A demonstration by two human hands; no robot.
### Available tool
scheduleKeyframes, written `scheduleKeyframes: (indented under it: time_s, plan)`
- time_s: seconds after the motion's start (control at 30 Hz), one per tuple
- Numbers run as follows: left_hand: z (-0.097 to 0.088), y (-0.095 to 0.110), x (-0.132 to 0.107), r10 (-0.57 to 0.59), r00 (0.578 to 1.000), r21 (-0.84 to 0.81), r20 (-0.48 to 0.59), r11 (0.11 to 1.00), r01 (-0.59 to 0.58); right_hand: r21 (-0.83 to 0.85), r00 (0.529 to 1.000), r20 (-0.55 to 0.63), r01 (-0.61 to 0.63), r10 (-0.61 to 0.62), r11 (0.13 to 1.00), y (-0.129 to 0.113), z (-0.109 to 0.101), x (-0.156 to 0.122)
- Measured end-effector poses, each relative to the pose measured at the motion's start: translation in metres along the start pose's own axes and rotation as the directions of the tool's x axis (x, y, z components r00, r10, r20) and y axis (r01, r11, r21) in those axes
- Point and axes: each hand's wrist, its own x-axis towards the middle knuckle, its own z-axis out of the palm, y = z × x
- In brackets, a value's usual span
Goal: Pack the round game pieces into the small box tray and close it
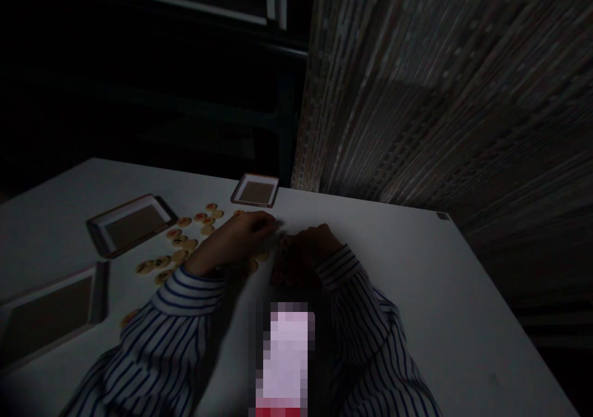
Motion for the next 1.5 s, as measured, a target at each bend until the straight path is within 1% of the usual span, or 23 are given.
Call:
scheduleKeyframes:
  time_s: [0.13,0.37,0.57,0.8,0.93,1.17,1.37,1.5]
  plan:
    - [0.0,-0.001,0.001,0.003,1.0,0.009,-0.003,1.0,-0.003,0.002,1.0,-0.002,0.013,-0.013,1.0,0.0,-0.001,-0.001]
    - [0.0,0.0,0.0,0.013,1.0,0.007,-0.004,1.0,-0.013,0.033,1.0,-0.002,0.001,-0.001,0.999,0.002,0.003,0.001]
    - [0.0,0.0,0.0,0.004,1.0,0.02,-0.001,1.0,-0.004,0.013,1.0,-0.008,0.0,0.0,1.0,0.002,0.003,0.001]
    - [0.001,-0.002,0.0,0.01,1.0,0.017,-0.011,1.0,-0.01,0.039,0.995,-0.1,-0.02,0.024,0.999,0.017,0.004,-0.006]
    - [0.002,-0.005,0.0,0.02,1.0,0.019,-0.009,1.0,-0.02,0.06,0.992,-0.123,-0.024,0.031,0.998,0.025,0.005,-0.009]
    - [0.001,-0.005,0.0,0.023,1.0,0.035,-0.016,0.999,-0.022,0.046,0.988,-0.146,-0.042,0.048,0.998,0.025,0.004,-0.01]
    - [0.0,-0.004,-0.001,0.022,1.0,0.041,0.005,0.999,-0.022,0.103,0.982,-0.183,-0.029,0.048,0.994,0.026,0.004,-0.012]
    - [0.0,-0.005,-0.001,0.026,1.0,0.057,0.014,0.998,-0.027,0.074,0.986,-0.158,-0.036,0.048,0.997,0.026,0.007,-0.011]
